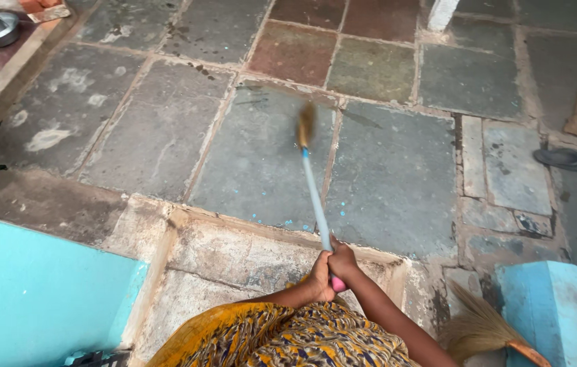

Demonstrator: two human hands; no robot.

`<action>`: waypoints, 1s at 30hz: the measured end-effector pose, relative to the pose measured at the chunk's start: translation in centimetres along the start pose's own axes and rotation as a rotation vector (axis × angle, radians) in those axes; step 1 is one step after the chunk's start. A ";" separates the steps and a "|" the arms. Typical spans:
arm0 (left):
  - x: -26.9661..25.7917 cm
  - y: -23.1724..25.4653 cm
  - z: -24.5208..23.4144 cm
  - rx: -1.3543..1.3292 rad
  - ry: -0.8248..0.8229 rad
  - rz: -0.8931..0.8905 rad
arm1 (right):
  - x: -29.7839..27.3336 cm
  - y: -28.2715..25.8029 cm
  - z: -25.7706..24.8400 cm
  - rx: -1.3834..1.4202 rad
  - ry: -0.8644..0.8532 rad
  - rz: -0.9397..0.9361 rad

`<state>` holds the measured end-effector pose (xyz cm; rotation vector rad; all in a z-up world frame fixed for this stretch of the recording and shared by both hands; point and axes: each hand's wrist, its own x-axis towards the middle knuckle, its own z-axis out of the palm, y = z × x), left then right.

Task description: The person sweeps a tiled outdoor floor and concrete steps using a handheld broom.

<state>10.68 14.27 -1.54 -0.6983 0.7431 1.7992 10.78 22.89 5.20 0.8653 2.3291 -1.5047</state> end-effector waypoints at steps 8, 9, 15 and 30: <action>0.7 0.3 -1.6 -0.272 0.088 0.015 | 0.7 -1.7 2.0 0.039 -0.240 0.108; 0.6 0.0 -1.7 -0.259 0.060 0.050 | 0.3 -2.0 1.6 0.043 -0.275 0.084; -0.5 0.2 -0.2 -0.032 0.083 0.120 | -1.5 -3.0 -0.8 0.061 -0.207 -0.059; -2.5 2.7 -0.8 0.043 -0.052 0.024 | 0.1 -1.2 3.0 -0.103 0.098 0.119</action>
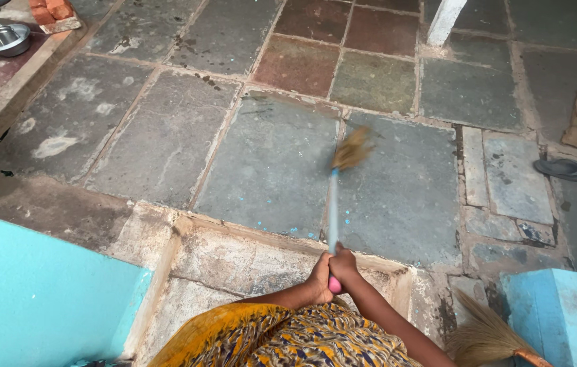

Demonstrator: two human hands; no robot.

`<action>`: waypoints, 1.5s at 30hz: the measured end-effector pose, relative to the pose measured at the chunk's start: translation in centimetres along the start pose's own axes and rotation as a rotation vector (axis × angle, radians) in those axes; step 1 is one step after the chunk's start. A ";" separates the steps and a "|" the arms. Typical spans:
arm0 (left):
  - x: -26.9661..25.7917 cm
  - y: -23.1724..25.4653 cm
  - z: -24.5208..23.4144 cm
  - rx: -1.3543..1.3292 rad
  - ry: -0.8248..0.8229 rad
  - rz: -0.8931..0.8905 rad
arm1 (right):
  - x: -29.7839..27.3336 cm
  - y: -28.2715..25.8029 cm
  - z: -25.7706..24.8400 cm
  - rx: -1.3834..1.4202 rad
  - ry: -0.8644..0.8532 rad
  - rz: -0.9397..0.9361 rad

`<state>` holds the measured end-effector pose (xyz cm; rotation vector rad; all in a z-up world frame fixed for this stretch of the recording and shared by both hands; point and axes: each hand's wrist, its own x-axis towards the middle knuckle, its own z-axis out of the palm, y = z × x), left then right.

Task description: The person sweeps a tiled outdoor floor and concrete steps using a handheld broom.

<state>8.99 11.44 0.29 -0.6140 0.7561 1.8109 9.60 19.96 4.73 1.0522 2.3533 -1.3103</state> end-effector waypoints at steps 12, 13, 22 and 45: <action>-1.6 2.2 1.1 0.136 0.008 0.133 | -1.2 -3.3 -1.1 0.085 0.146 -0.156; -1.4 2.6 1.2 0.118 -0.015 0.132 | -1.2 -3.6 -0.8 0.151 0.177 -0.163; 3.8 9.1 3.1 0.297 0.073 0.073 | 5.2 -6.9 0.0 0.265 0.259 0.147; -2.5 11.5 0.3 0.029 0.232 0.218 | 7.9 -8.3 6.2 0.133 -0.115 -0.070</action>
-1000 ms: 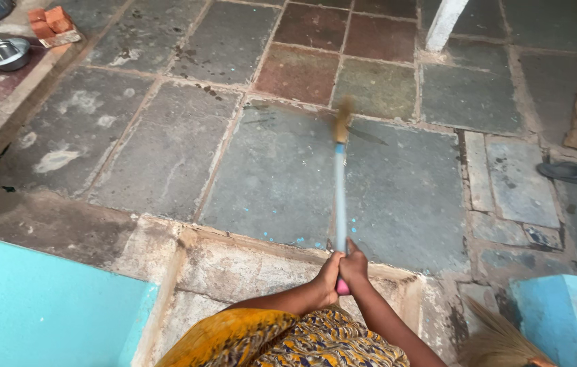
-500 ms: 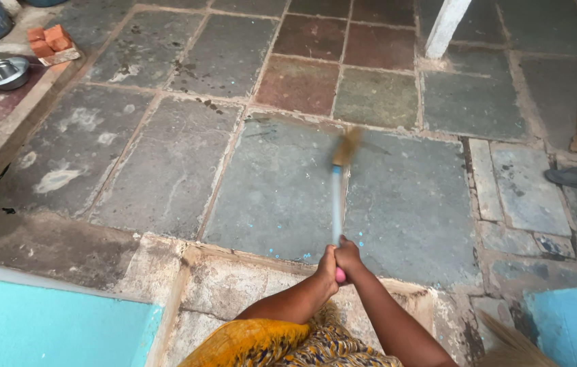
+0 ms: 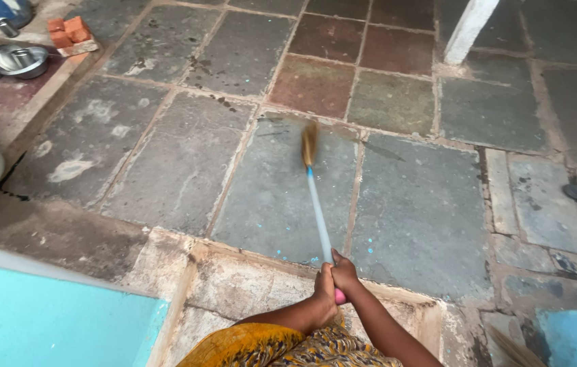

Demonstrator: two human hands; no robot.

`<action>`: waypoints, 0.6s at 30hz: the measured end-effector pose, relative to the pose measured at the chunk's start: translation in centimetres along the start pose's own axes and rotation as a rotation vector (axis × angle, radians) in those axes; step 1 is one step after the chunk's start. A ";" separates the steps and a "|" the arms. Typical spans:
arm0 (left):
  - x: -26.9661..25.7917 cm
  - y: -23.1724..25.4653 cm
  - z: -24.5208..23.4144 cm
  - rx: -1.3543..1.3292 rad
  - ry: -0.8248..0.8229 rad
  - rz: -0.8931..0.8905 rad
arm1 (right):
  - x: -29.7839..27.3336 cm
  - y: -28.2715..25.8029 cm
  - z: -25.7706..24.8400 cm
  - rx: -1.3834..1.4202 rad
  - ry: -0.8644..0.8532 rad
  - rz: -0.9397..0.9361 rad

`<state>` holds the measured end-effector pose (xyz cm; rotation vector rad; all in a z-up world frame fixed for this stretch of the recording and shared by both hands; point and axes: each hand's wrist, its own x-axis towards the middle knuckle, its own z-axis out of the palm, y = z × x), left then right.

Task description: The person sweeps a tiled outdoor floor and concrete steps using a handheld broom.

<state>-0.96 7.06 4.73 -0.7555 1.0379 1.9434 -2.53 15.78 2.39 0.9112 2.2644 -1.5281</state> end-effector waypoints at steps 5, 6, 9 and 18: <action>3.2 -0.8 -2.4 -0.239 -0.001 -0.039 | 0.4 -0.5 2.0 -0.167 -0.099 -0.080; 4.0 -1.1 -2.4 -0.276 0.016 -0.043 | 0.6 -1.0 1.8 -0.173 -0.125 -0.085; 4.7 -1.5 -3.1 -0.332 0.068 -0.031 | 0.4 -1.8 2.1 -0.152 -0.220 -0.072; 1.0 -3.6 -2.1 -0.048 0.137 0.026 | -4.2 1.6 0.5 -0.021 -0.127 -0.207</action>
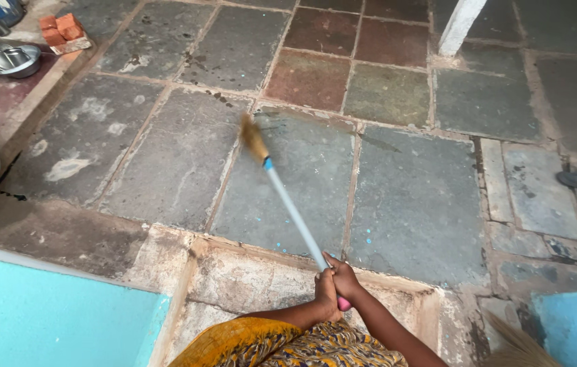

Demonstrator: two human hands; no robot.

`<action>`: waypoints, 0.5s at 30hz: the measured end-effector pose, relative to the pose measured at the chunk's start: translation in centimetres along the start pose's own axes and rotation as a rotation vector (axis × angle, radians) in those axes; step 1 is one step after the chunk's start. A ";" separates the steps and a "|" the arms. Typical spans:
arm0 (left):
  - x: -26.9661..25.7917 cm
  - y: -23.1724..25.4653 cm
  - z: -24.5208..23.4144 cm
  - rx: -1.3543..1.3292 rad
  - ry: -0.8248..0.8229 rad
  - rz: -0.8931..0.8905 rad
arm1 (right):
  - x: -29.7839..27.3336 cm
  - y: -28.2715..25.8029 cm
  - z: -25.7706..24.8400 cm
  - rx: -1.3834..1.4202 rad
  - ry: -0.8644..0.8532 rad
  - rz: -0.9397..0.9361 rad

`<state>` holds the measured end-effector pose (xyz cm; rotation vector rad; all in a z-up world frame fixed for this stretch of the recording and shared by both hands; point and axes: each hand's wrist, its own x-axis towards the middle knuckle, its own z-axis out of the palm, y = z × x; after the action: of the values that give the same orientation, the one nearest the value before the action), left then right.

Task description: The person sweeps a tiled outdoor floor and concrete steps using a handheld broom.

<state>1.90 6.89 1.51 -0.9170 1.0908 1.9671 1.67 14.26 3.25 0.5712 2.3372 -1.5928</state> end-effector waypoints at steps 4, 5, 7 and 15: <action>-2.1 0.9 0.2 0.114 -0.092 -0.018 | -1.8 -2.1 -0.3 0.073 0.182 0.074; -2.2 1.1 0.3 0.158 -0.104 -0.023 | -2.3 -2.9 -0.4 0.054 0.228 0.100; -2.1 0.9 0.3 0.156 -0.093 -0.056 | -3.3 -3.8 -0.4 0.088 0.236 0.227; 0.0 -2.5 -2.2 -0.028 -0.109 -0.248 | -2.0 1.2 1.4 -0.004 0.074 0.300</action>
<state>4.48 5.91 -0.32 -0.9025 0.8470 1.8089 3.96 13.06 2.55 0.9441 2.1787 -1.4503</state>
